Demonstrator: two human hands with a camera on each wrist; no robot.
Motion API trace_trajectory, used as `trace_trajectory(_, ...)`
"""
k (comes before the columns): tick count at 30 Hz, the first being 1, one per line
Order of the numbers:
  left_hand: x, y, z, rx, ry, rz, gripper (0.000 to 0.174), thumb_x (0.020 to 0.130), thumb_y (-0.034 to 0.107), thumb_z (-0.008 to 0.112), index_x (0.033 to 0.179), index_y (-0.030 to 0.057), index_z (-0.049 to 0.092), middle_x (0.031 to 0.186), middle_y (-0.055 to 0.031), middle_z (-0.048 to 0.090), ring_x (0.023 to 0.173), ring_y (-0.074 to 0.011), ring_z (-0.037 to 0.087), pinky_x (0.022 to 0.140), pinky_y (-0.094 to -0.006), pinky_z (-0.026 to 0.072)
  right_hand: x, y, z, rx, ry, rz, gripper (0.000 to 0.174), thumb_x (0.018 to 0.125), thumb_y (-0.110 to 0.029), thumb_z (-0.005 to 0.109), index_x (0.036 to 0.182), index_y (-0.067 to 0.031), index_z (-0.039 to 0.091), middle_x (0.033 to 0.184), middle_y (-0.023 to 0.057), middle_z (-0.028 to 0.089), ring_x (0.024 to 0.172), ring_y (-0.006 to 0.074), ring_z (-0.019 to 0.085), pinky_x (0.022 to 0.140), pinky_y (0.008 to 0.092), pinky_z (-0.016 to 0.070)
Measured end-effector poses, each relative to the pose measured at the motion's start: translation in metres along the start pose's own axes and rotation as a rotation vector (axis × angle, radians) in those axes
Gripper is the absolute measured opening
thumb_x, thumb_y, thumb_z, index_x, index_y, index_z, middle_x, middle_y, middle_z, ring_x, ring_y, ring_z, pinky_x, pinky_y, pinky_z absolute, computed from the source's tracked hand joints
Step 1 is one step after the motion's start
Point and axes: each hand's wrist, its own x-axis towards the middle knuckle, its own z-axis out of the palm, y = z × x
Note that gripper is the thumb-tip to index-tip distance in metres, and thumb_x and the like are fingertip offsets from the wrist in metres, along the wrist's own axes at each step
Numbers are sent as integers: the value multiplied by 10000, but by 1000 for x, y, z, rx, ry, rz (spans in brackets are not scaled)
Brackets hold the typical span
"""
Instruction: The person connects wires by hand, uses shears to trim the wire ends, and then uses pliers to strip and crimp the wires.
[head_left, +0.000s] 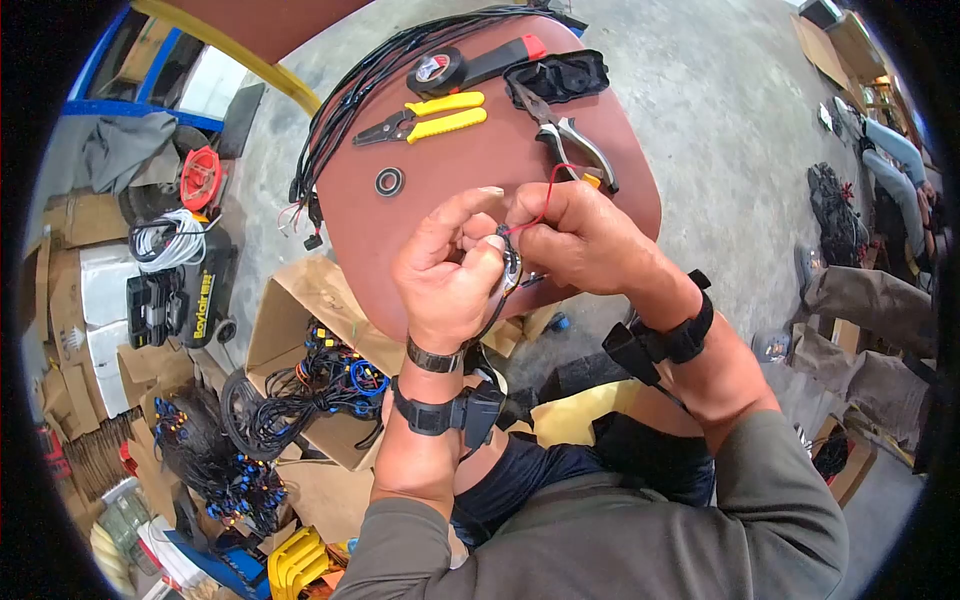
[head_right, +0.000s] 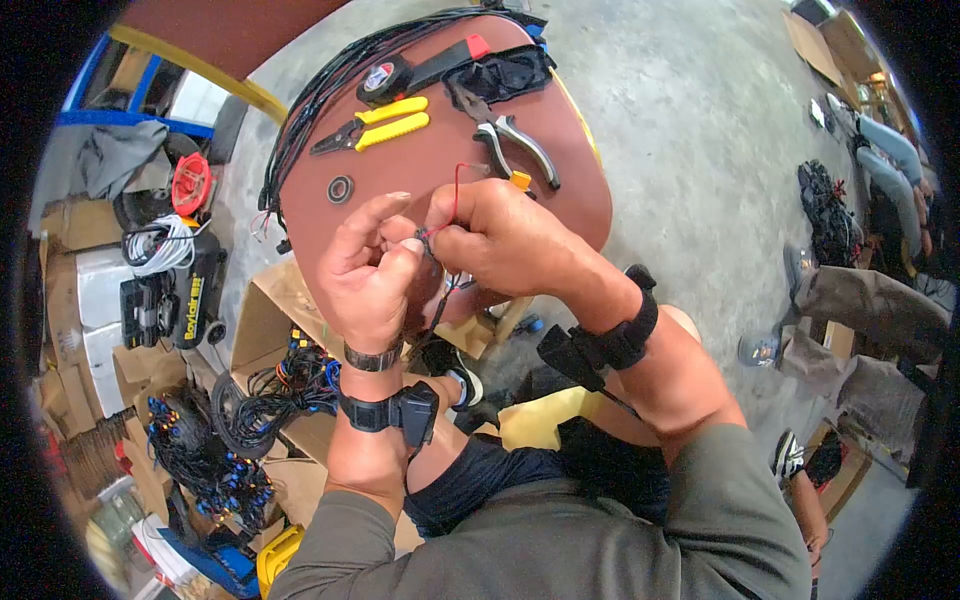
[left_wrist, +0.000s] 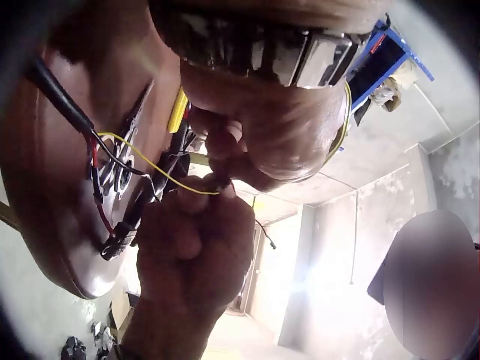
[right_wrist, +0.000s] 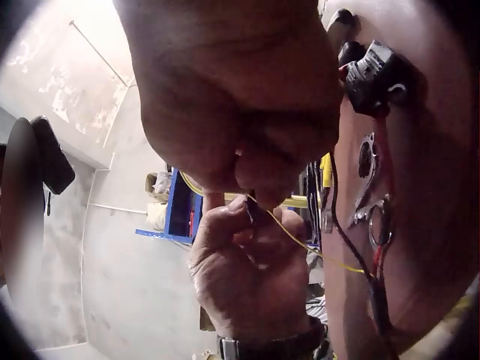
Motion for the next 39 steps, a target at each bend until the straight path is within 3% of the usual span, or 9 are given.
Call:
trace_trajectory(2, 2, 2, 1, -50, 16, -48, 425, 806, -137, 597, 1203, 3, 652, 898, 22, 632, 773, -30, 569, 683, -185, 469, 2, 4, 2, 116, 27, -18, 65, 902, -45, 568, 840, -27, 578, 663, -29, 551, 560, 40, 489, 482, 224, 390)
trace_trajectory(8, 5, -6, -3, -160, -77, -14, 397, 811, -127, 654, 1190, -10, 641, 917, -6, 653, 792, -44, 593, 702, -201, 495, 0, -4, 1, 21, 108, 5, 95, 930, -68, 581, 842, -31, 571, 652, -22, 572, 541, 34, 513, 468, 208, 403)
trace_trajectory(11, 5, -7, -7, -22, -137, -45, 400, 804, -106, 699, 1188, -16, 632, 931, -16, 666, 812, -57, 611, 720, -210, 509, 2, 5, 1, 4, 122, -76, 113, 932, -72, 584, 828, -32, 566, 656, -16, 583, 552, 33, 527, 474, 213, 423)
trace_trajectory(17, 1, -3, -5, 182, -48, -118, 260, 811, -40, 730, 1066, -32, 684, 906, -30, 693, 784, -86, 634, 719, -246, 526, 4, 12, 2, -198, 202, -276, 95, 915, -67, 596, 841, -14, 567, 658, -16, 585, 560, 56, 528, 487, 254, 428)
trace_trajectory(20, 2, -5, -10, 266, -72, -84, 155, 840, 11, 709, 976, -64, 710, 795, -52, 705, 703, -70, 628, 635, -235, 513, 3, 15, 2, -259, 190, -284, 88, 897, -57, 594, 840, -1, 556, 660, 22, 585, 578, 84, 535, 518, 280, 441)
trace_trajectory(26, 4, -6, -8, 389, -74, -8, 144, 852, 40, 632, 918, -61, 711, 682, -71, 673, 612, -82, 605, 549, -257, 478, 4, 13, 4, -404, 222, -397, 85, 865, -51, 584, 832, 0, 525, 683, 126, 568, 590, 218, 566, 560, 331, 446)
trace_trajectory(32, 7, -4, -12, 484, -119, 31, 117, 827, 49, 620, 863, -39, 690, 640, -131, 634, 548, -151, 604, 527, -303, 465, 7, 20, 8, -458, 228, -431, 95, 869, -59, 594, 840, -5, 523, 726, 154, 576, 637, 365, 578, 582, 391, 450)
trace_trajectory(35, 6, -5, -13, 590, -131, 112, 106, 878, 46, 632, 885, -49, 677, 676, -48, 643, 620, -86, 578, 568, -269, 465, 8, 17, 6, -502, 229, -413, 148, 849, -124, 646, 866, -4, 561, 713, 218, 628, 700, 430, 633, 616, 468, 502)
trace_trajectory(39, 7, -3, -7, 726, -126, 274, 96, 877, 40, 619, 886, -37, 676, 657, -90, 629, 590, -129, 591, 562, -292, 467, 5, 10, 4, -641, 194, -336, 146, 846, -128, 628, 871, 5, 572, 726, 233, 634, 718, 441, 636, 628, 497, 499)
